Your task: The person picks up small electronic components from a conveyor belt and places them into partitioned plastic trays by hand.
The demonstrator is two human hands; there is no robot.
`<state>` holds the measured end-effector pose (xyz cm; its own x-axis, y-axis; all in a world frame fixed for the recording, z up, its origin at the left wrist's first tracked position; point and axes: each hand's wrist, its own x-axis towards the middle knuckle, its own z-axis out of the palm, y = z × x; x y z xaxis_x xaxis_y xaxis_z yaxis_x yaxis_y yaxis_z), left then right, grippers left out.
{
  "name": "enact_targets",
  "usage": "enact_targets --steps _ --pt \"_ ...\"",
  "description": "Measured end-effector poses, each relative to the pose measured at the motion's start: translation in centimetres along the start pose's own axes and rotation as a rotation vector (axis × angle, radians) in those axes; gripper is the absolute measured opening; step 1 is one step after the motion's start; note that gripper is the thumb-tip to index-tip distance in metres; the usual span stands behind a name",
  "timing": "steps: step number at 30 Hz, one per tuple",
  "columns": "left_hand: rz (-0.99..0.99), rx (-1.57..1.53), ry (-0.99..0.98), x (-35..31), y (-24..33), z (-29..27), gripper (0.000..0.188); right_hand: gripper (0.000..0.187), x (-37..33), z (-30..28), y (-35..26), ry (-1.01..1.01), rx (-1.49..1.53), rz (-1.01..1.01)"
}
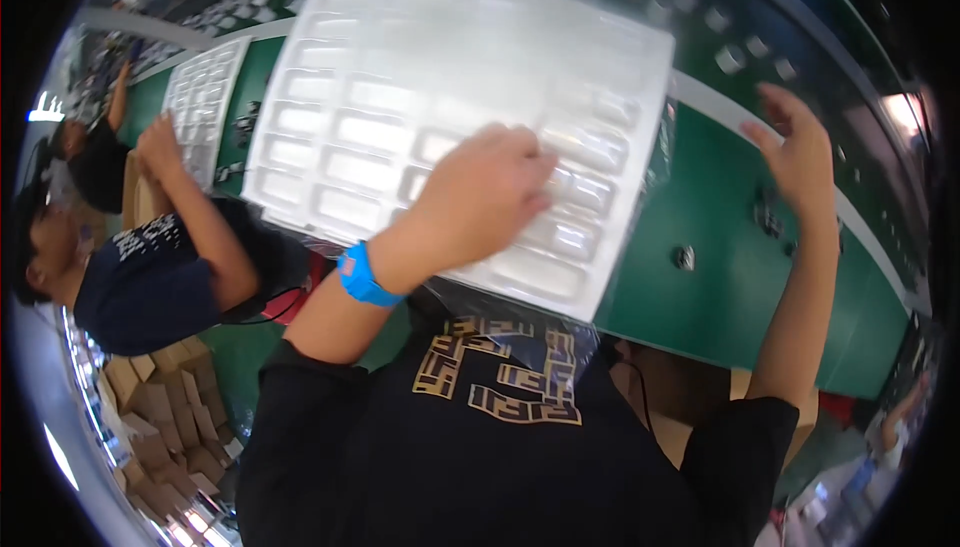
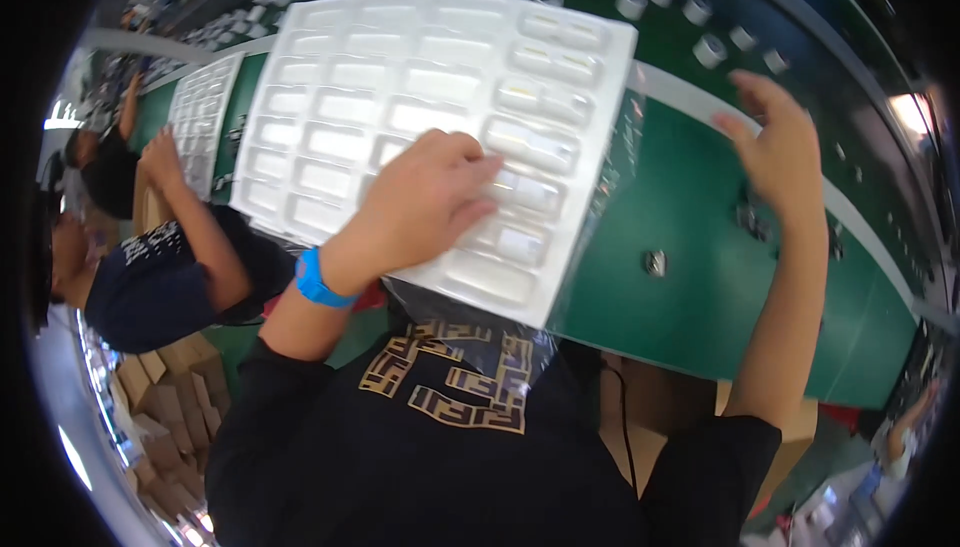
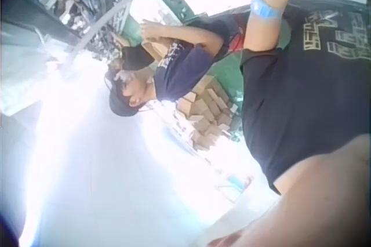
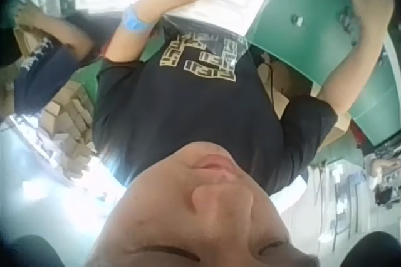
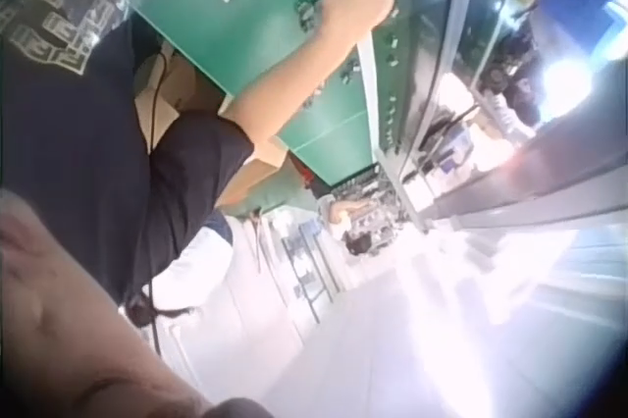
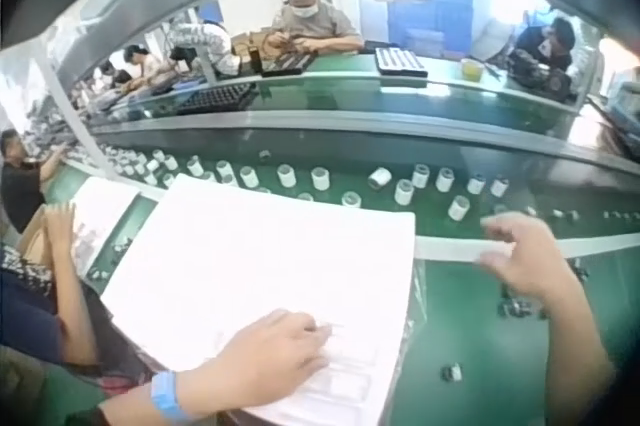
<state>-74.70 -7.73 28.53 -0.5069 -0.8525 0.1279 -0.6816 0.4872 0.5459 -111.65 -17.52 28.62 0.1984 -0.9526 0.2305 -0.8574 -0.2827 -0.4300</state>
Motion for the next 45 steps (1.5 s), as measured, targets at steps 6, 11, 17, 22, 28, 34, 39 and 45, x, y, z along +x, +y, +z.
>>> enact_targets --steps 6,11,17,22,28,34,39,45 --pt "0.043 0.032 -0.041 -0.3 -1.2 0.8 0.033 0.054 -13.0 0.3 -6.8 -0.376 0.076 0.04" --pt "-0.184 -0.329 0.089 -2.5 0.8 -0.3 0.038 0.051 -14.3 2.7 -7.3 -0.321 0.028 0.236" --pt "-0.089 -0.69 0.229 -4.2 1.2 1.6 0.045 0.035 -12.8 2.0 -9.2 -0.278 0.366 0.277" --pt "-0.049 -0.845 0.201 -5.3 1.8 1.3 0.051 0.035 -11.0 2.2 -12.7 -0.137 0.723 -0.128" --pt "0.006 -0.851 0.17 -5.0 1.7 1.6 0.05 0.042 -11.5 2.7 -13.6 -0.145 0.884 -0.078" --pt "-0.064 -0.83 0.085 -4.6 2.2 2.1 0.048 0.044 -11.2 4.6 -14.3 -0.019 1.141 -0.168" --pt "-0.05 -0.932 0.143 -4.4 3.1 2.6 0.047 0.044 -11.7 6.6 -17.2 0.079 1.114 -0.142" --pt "0.0 -0.503 0.363 -4.0 2.7 2.1 0.047 0.043 -10.7 5.9 -18.1 0.088 0.631 -0.244"
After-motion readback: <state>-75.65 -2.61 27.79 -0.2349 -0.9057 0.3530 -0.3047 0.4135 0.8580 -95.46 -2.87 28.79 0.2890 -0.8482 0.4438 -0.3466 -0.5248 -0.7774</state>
